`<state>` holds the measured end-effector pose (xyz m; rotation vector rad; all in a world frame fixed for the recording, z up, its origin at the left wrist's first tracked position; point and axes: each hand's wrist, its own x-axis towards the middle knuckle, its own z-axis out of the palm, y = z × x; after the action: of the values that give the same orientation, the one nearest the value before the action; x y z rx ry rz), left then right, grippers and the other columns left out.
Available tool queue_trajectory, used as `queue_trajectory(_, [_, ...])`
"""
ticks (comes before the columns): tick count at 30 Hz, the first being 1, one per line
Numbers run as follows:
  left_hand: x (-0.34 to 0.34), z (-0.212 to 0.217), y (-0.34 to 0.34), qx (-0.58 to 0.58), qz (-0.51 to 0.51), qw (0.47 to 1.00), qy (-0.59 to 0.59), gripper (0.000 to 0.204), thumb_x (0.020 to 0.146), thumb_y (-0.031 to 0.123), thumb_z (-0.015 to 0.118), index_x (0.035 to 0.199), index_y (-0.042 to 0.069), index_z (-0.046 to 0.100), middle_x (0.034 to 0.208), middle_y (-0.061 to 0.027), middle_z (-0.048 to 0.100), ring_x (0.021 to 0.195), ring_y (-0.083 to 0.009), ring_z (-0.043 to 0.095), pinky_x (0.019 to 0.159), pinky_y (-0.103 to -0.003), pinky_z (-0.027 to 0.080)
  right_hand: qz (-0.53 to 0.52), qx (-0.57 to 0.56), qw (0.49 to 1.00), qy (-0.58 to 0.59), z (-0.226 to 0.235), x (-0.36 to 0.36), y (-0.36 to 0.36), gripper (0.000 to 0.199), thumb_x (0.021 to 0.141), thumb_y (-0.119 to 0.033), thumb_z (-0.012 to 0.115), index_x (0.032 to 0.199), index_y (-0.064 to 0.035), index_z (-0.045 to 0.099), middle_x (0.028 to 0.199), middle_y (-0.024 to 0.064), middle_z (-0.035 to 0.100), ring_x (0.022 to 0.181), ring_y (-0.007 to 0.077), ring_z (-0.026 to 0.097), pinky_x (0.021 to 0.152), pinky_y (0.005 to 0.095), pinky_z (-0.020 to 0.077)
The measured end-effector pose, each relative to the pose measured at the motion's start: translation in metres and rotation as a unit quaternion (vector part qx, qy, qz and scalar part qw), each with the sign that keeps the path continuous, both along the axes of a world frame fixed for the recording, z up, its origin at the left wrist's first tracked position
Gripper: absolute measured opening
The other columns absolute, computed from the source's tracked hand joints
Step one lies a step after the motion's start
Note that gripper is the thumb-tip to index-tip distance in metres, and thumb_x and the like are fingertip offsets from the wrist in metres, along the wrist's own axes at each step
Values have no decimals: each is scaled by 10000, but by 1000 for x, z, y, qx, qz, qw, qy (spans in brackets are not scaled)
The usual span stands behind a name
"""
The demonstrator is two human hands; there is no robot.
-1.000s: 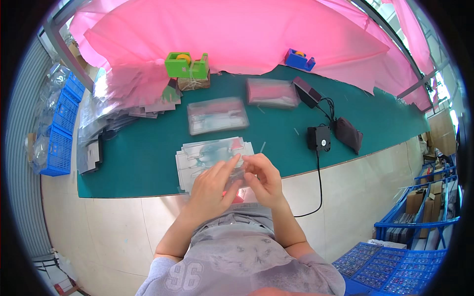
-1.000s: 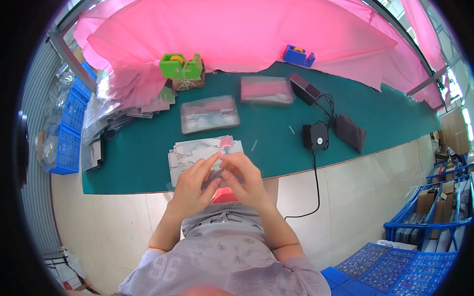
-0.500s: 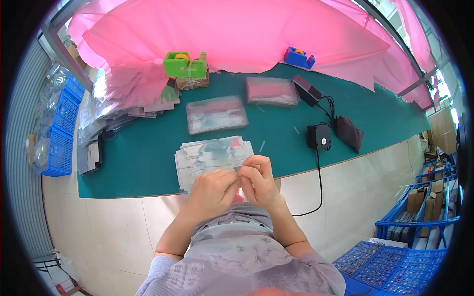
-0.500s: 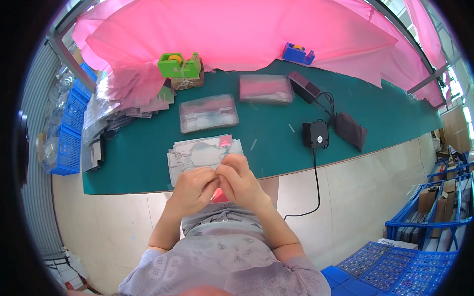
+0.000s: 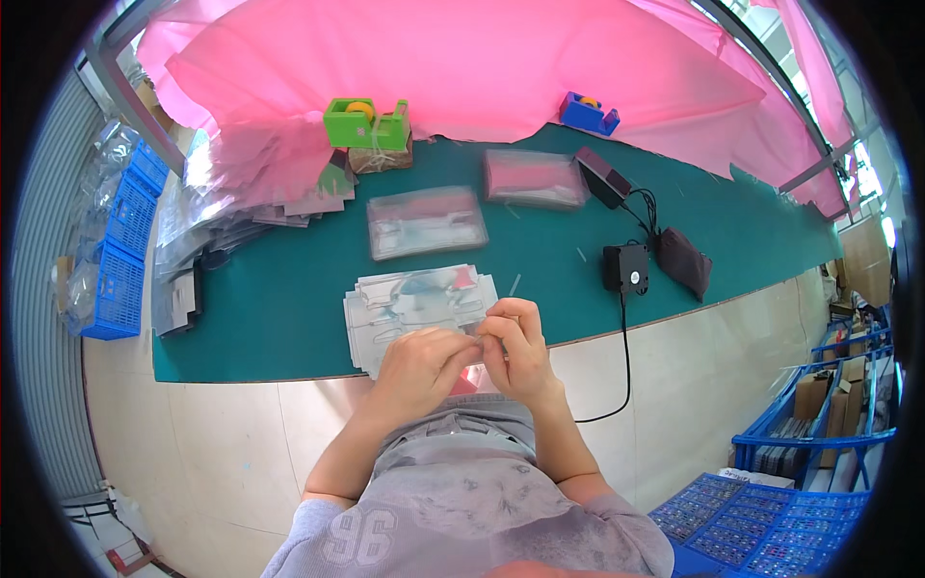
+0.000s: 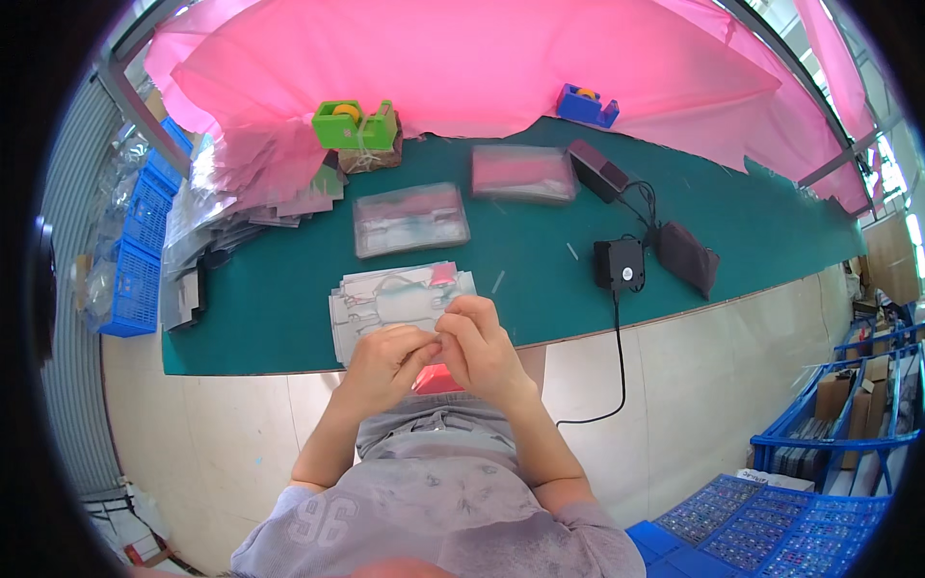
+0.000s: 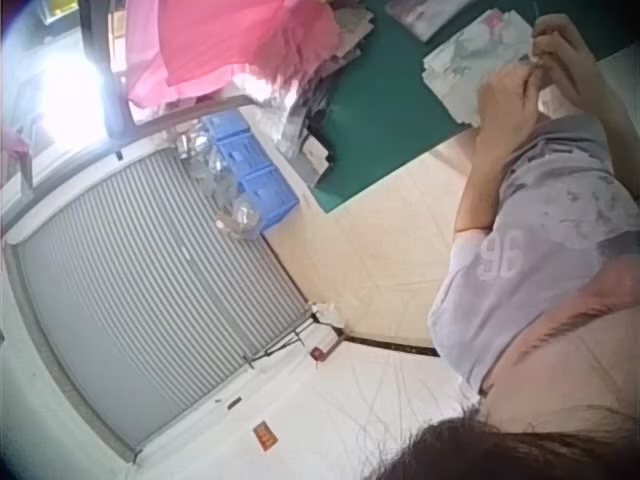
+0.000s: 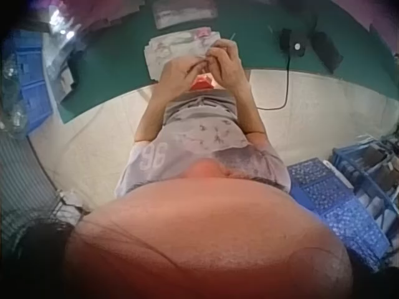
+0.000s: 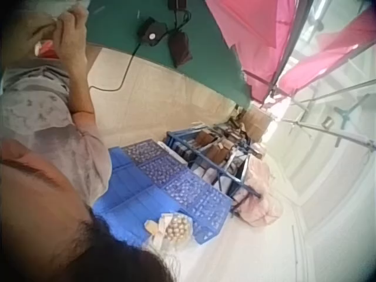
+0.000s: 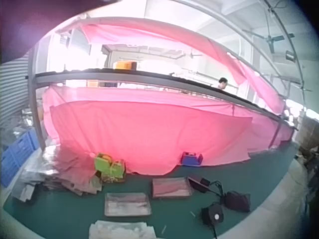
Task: Packing small electronic components or parts into individual plastic bags at a workstation.
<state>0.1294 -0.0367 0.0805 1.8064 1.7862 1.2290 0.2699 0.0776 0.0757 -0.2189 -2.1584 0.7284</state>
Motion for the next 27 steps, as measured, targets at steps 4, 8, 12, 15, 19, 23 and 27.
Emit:
queue_trajectory(4, [6,18,2,-48,23,993,-109,268,887,140,655,1122,12,669,823,-110,650,708,-235,621,644,-333,478,-15,-1,1000,-3,-1,2,2,145,837,70,593,962,-4,589,1033,143,501,848,241,537,674,309,481])
queue_trajectory(8, [7,5,0,-121,50,985,-108,277,900,192,639,1122,35,689,918,-162,695,835,-313,670,727,-378,514,-29,-2,1000,-13,-1,2,3,152,830,76,593,956,-8,588,1027,143,506,866,249,534,685,317,482])
queue_trajectory(12, [3,0,-1,-138,-13,975,-172,300,902,210,645,1139,30,681,949,-172,699,821,-307,679,719,-372,517,-19,-11,1000,-21,0,4,5,189,826,53,624,995,-23,586,1057,151,540,853,316,611,673,365,529])
queue_trajectory(15, [10,6,3,-77,51,983,-161,238,925,144,615,1088,-14,687,840,-143,689,680,-206,648,616,-317,493,-22,-6,1000,-15,0,4,6,185,825,55,625,988,-25,586,1048,146,543,841,316,612,668,367,529])
queue_trajectory(19, [7,2,0,-102,73,984,-129,224,920,130,616,1080,-7,692,802,-132,684,666,-197,634,611,-312,487,-36,-22,999,-27,1,9,10,173,822,70,609,969,-19,587,1033,139,528,855,276,574,674,337,501])
queue_trajectory(23, [5,-11,-2,-152,2,978,-145,286,915,235,627,1099,28,696,928,-175,702,807,-307,679,716,-376,514,-23,-61,997,-41,1,11,11,167,818,88,588,952,-11,587,1029,135,508,871,241,531,681,311,469])
queue_trajectory(27, [7,12,-1,-187,55,971,-141,268,927,234,601,1046,19,706,900,-181,697,800,-327,674,712,-399,510,-27,-42,998,-37,4,15,15,159,830,94,577,950,-10,587,1033,126,502,842,217,525,655,290,462])
